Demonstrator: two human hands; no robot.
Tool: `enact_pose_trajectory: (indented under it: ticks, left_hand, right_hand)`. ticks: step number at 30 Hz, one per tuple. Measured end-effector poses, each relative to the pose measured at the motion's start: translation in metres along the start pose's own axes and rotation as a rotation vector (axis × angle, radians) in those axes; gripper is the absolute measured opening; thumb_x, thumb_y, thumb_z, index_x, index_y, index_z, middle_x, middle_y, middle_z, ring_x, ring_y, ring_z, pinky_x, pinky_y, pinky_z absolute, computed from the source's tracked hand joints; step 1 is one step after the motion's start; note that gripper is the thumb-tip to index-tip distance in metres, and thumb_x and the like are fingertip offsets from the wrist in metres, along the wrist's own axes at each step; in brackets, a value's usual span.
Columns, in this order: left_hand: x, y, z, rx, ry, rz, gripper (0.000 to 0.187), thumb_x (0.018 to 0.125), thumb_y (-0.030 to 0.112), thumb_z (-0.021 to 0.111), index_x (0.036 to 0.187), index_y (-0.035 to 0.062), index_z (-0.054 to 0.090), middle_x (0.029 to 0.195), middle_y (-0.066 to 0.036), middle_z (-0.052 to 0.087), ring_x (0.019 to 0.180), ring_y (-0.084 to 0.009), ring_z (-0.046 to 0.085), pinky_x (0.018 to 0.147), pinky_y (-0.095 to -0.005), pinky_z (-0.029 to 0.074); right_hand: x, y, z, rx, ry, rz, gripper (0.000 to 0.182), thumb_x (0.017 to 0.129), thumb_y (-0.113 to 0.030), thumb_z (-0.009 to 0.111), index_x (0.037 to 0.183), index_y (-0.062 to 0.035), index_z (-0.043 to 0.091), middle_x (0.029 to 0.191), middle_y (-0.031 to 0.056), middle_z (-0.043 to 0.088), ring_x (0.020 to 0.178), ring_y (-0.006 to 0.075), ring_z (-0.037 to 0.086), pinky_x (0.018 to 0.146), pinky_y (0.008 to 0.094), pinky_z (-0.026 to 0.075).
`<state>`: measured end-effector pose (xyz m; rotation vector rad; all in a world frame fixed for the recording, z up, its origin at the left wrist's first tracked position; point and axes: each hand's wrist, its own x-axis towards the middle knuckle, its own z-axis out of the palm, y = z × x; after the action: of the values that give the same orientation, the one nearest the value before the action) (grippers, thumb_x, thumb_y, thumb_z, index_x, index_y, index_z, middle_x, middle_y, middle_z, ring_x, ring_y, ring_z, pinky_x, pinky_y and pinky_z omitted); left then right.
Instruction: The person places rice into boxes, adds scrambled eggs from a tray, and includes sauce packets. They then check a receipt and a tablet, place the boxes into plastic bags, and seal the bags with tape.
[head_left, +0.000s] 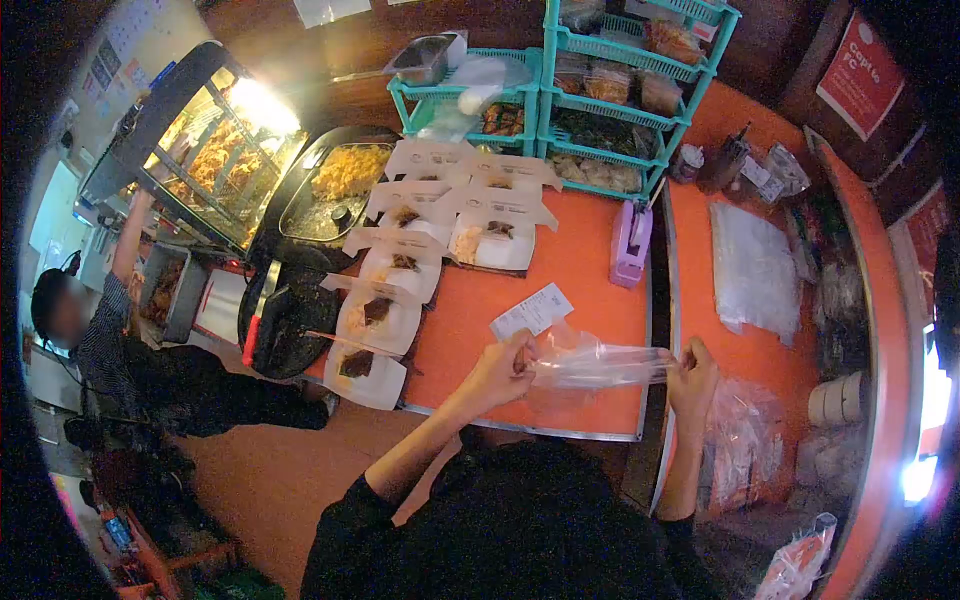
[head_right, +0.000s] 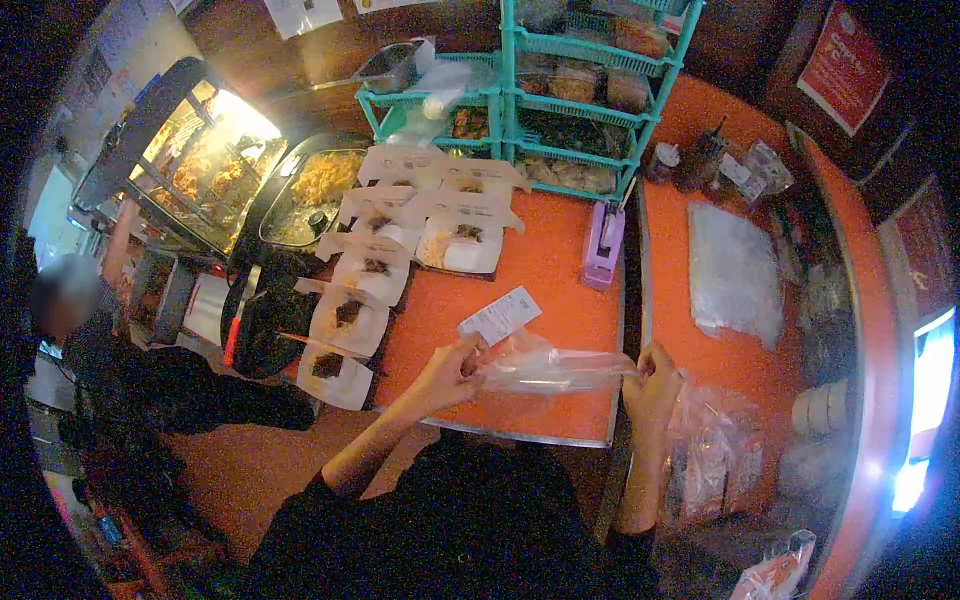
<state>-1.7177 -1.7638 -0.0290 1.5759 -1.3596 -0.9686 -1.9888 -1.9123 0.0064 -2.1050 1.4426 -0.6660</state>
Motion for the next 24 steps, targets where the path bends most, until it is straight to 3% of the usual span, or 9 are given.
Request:
enact_pose_trajectory:
  ticks: [1, 3, 5, 7, 10, 13, 17, 21, 24]
  left_hand:
    - [0.001, -0.010, 0.005, -0.005, 0.120, 0.072, 0.024, 0.072, 0.005, 0.068, 0.090, 0.0000, 0.054, 0.072, -0.012, 0.056, 0.064, -0.0165, 0.055, 0.059, -0.0337, 0.046]
    - [0.000, -0.011, 0.018, -0.010, 0.237, 0.148, 0.025, 0.072, 0.005, 0.069, 0.092, -0.0002, 0.054, 0.075, -0.015, 0.058, 0.067, -0.0181, 0.057, 0.062, -0.0336, 0.048]
    - [-0.003, -0.008, 0.031, -0.152, 0.182, 0.133, 0.025, 0.072, 0.005, 0.070, 0.093, 0.0012, 0.056, 0.077, -0.016, 0.058, 0.071, -0.0196, 0.059, 0.066, -0.0327, 0.049]
    - [-0.008, -0.025, 0.037, -0.128, 0.261, 0.205, 0.023, 0.072, 0.005, 0.070, 0.089, 0.0027, 0.056, 0.073, -0.014, 0.055, 0.068, -0.0190, 0.058, 0.064, -0.0315, 0.048]
    - [-0.027, -0.036, -0.025, 0.166, 0.356, 0.013, 0.020, 0.070, 0.001, 0.069, 0.079, 0.0041, 0.051, 0.064, -0.006, 0.048, 0.056, -0.0144, 0.049, 0.052, -0.0290, 0.041]
    - [-0.045, -0.027, -0.048, 0.249, 0.602, 0.006, 0.021, 0.070, -0.005, 0.065, 0.078, 0.0040, 0.048, 0.061, -0.004, 0.044, 0.053, -0.0125, 0.044, 0.047, -0.0278, 0.036]
    - [-0.048, -0.035, -0.024, 0.094, 0.513, 0.158, 0.022, 0.074, -0.006, 0.061, 0.089, 0.0036, 0.048, 0.062, -0.008, 0.048, 0.054, -0.0184, 0.050, 0.050, -0.0311, 0.042]
    - [-0.047, -0.020, 0.009, 0.265, 0.204, -0.049, 0.028, 0.079, 0.013, 0.065, 0.101, 0.0032, 0.051, 0.075, -0.015, 0.059, 0.068, -0.0313, 0.062, 0.058, -0.0409, 0.049]
    - [-0.052, -0.048, -0.002, 0.504, 0.052, -0.282, 0.039, 0.079, 0.026, 0.067, 0.108, 0.0036, 0.052, 0.089, -0.019, 0.061, 0.080, -0.0359, 0.064, 0.062, -0.0458, 0.050]
  right_hand:
    - [-0.001, -0.011, 0.006, 0.088, 0.229, -0.051, 0.024, 0.069, -0.002, 0.067, 0.085, -0.0058, 0.051, 0.071, 0.0017, 0.049, 0.059, 0.0127, 0.047, 0.053, 0.0285, 0.040]
    - [0.003, -0.006, 0.035, 0.364, 0.232, -0.180, 0.028, 0.066, -0.001, 0.070, 0.088, -0.0055, 0.053, 0.071, 0.0016, 0.051, 0.056, 0.0131, 0.047, 0.056, 0.0286, 0.044]
    - [-0.020, -0.040, 0.066, 0.484, -0.119, -0.028, 0.024, 0.064, 0.002, 0.066, 0.085, -0.0055, 0.056, 0.068, 0.0004, 0.052, 0.058, 0.0128, 0.050, 0.060, 0.0277, 0.047]
    - [-0.026, -0.025, 0.071, 0.483, -0.113, -0.004, 0.019, 0.067, 0.003, 0.065, 0.080, -0.0054, 0.053, 0.066, 0.0002, 0.050, 0.059, 0.0117, 0.048, 0.059, 0.0272, 0.045]
    - [-0.014, 0.009, 0.072, 0.473, -0.085, 0.025, 0.022, 0.074, 0.004, 0.062, 0.064, -0.0051, 0.045, 0.060, -0.0003, 0.045, 0.060, 0.0085, 0.045, 0.054, 0.0257, 0.039]
    - [0.004, -0.001, 0.017, 0.182, 0.330, -0.103, 0.036, 0.077, -0.006, 0.067, 0.061, -0.0063, 0.035, 0.057, -0.0019, 0.034, 0.057, 0.0085, 0.036, 0.049, 0.0289, 0.030]
    - [0.024, 0.010, 0.006, 0.247, 0.452, -0.115, 0.033, 0.069, -0.009, 0.069, 0.065, -0.0056, 0.036, 0.056, 0.0020, 0.031, 0.055, 0.0121, 0.034, 0.048, 0.0316, 0.029]
    - [0.029, -0.035, 0.022, 0.136, 0.466, -0.109, 0.035, 0.071, -0.015, 0.073, 0.070, -0.0057, 0.040, 0.055, 0.0049, 0.040, 0.051, 0.0184, 0.044, 0.049, 0.0344, 0.035]
    - [0.029, -0.051, 0.022, 0.004, 0.249, -0.195, 0.029, 0.071, -0.012, 0.072, 0.076, -0.0061, 0.044, 0.058, 0.0097, 0.051, 0.054, 0.0305, 0.056, 0.050, 0.0396, 0.042]
